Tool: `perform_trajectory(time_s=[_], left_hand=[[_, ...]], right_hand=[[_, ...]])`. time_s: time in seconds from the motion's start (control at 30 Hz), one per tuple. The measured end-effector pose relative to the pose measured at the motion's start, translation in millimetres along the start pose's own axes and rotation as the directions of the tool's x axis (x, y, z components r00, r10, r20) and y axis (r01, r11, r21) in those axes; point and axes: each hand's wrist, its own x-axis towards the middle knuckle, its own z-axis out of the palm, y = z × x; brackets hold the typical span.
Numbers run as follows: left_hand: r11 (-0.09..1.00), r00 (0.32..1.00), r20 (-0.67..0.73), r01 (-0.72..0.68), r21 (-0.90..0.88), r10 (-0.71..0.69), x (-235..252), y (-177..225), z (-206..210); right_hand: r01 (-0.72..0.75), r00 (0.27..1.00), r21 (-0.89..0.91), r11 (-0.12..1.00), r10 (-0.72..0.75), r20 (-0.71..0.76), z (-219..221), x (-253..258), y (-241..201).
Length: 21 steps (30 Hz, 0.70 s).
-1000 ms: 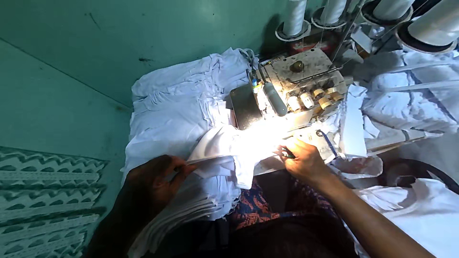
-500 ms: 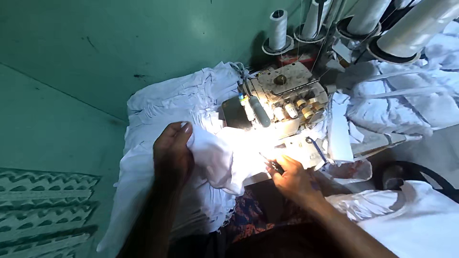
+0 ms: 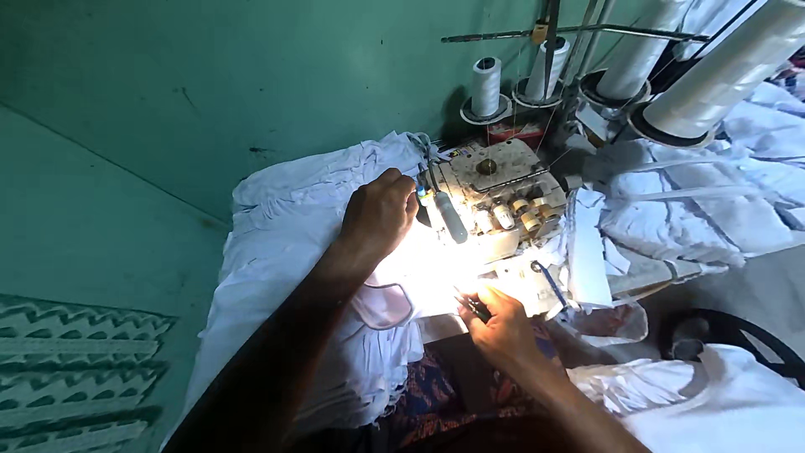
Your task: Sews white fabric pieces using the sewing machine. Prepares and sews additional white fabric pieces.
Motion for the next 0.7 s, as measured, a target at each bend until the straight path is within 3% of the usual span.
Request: perform_trajectory(time_s=[0.2, 0.3, 0.4, 0.5, 0.57, 0.63, 0.7], left_hand=[[0.998, 0.998, -0.064, -0.005, -0.059, 0.001, -13.5, 12.5, -14.2], [0.988, 0.989, -0.142, 0.029, -0.15, -0.051, -30.4, 19.0, -25.0], [0.937, 0.981, -0.145, 0.075, -0.342, -0.131, -52.2, 27.6, -33.7], [0.786, 0.98, 0.029, 0.173, -0.594, -0.194, -78.1, 29.6, -47.4], [0.72, 0.961, 0.265, 0.242, -0.65, -0.084, -97.4, 13.8, -60.1], [0.733, 0.858, 0.507, 0.291, -0.615, 0.084, -112.7, -9.1, -74.3], [0.813, 0.697, 0.71, 0.353, -0.463, 0.101, -119.2, -29.5, -92.0]], right_hand=[[-0.067, 0.994, 0.01, 0.998, 0.068, -0.084, 0.3, -2.6, -3.4], [-0.077, 0.985, 0.159, 0.984, 0.1, -0.14, 1.0, 3.7, -13.0], [-0.142, 0.984, 0.35, 0.926, 0.17, -0.052, 1.1, 19.0, -34.3], [-0.167, 0.984, 0.549, 0.819, 0.105, 0.143, -1.0, 37.5, -54.1], [-0.13, 0.972, 0.574, 0.808, -0.012, 0.237, -7.4, 47.0, -63.4], [-0.089, 0.948, 0.555, 0.827, -0.1, 0.301, -18.3, 56.6, -75.5], [-0.022, 0.917, 0.527, 0.85, -0.193, 0.349, -26.7, 65.8, -90.9]])
